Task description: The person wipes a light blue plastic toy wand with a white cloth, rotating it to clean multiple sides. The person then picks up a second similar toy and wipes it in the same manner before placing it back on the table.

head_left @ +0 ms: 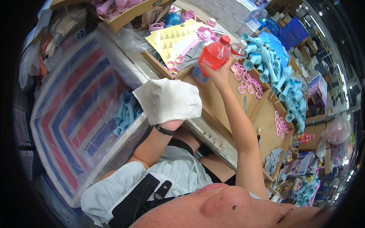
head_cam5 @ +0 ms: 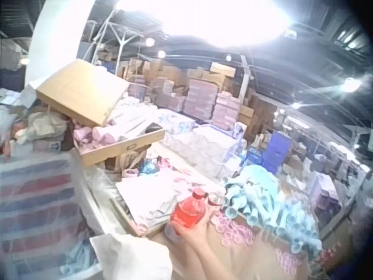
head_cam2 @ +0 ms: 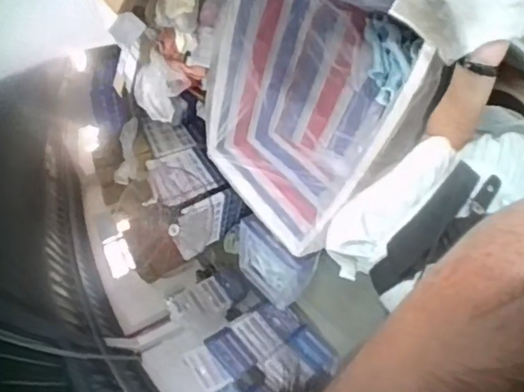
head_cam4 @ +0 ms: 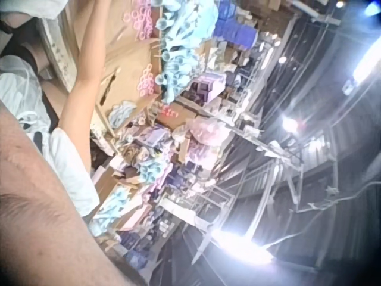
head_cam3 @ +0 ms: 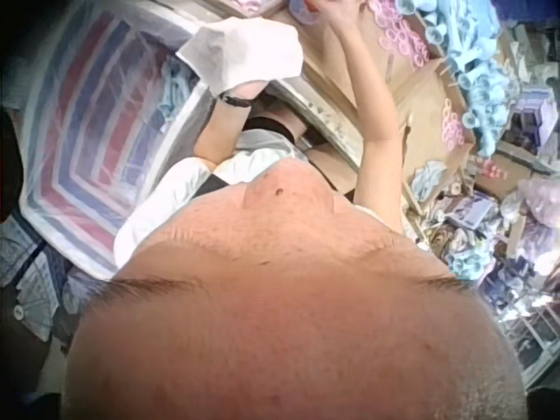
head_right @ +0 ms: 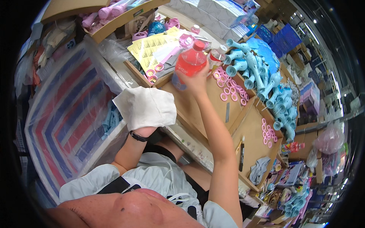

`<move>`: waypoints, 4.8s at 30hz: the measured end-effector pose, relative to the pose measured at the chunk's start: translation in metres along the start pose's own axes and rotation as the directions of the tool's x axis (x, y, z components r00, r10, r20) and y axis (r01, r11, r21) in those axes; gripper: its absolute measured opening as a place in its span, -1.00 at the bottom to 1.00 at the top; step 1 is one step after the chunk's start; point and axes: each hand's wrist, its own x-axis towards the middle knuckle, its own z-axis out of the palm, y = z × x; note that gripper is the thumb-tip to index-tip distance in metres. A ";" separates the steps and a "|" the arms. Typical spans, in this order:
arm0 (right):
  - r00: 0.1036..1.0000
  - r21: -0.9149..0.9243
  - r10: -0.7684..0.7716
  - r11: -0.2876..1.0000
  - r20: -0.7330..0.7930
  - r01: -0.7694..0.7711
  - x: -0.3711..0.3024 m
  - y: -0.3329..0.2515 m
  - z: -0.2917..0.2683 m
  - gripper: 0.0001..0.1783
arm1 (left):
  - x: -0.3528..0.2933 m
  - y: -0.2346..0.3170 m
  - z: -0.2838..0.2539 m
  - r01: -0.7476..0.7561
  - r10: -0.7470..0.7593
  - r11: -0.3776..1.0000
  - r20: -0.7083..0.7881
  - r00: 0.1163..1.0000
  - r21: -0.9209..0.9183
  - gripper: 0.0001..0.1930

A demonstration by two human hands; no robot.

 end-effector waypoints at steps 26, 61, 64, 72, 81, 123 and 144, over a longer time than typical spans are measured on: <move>0.293 -0.463 -0.396 -0.454 0.870 0.761 -0.040 -0.131 -0.070 -0.26 | -0.012 -0.007 0.013 -0.021 -0.372 -0.527 0.209 0.905 -0.850 -0.67; 0.990 0.124 -0.135 0.984 0.032 0.131 -0.030 0.014 0.007 0.16 | -0.117 -0.155 -0.177 -0.115 -0.609 -0.242 0.058 0.791 -0.964 -0.52; 0.990 0.126 -0.132 0.984 0.043 0.126 -0.037 0.016 0.003 0.17 | -0.140 -0.247 -0.207 -0.174 -0.652 -0.241 0.026 0.758 -0.955 -0.51; 0.994 -0.119 0.107 0.987 0.019 -0.104 -0.060 0.000 -0.037 0.07 | -0.142 -0.383 -0.117 0.553 -0.846 0.531 -0.440 0.302 -0.642 -0.66; 0.995 -0.319 0.045 0.945 -0.093 -0.073 -0.104 -0.038 -0.101 -0.11 | -0.051 -0.368 0.006 0.131 -0.426 0.425 0.070 0.902 0.896 -0.77; 0.751 0.710 0.045 -0.366 0.659 -0.601 -0.310 -0.074 -0.129 -0.17 | -0.038 0.099 0.067 0.568 0.133 -0.488 0.587 0.799 -0.663 -0.07; 0.612 0.111 0.440 0.747 0.658 -0.656 -0.299 -0.093 -0.117 -0.52 | -0.037 0.050 0.064 0.506 0.338 -0.416 0.388 0.857 -0.755 -0.35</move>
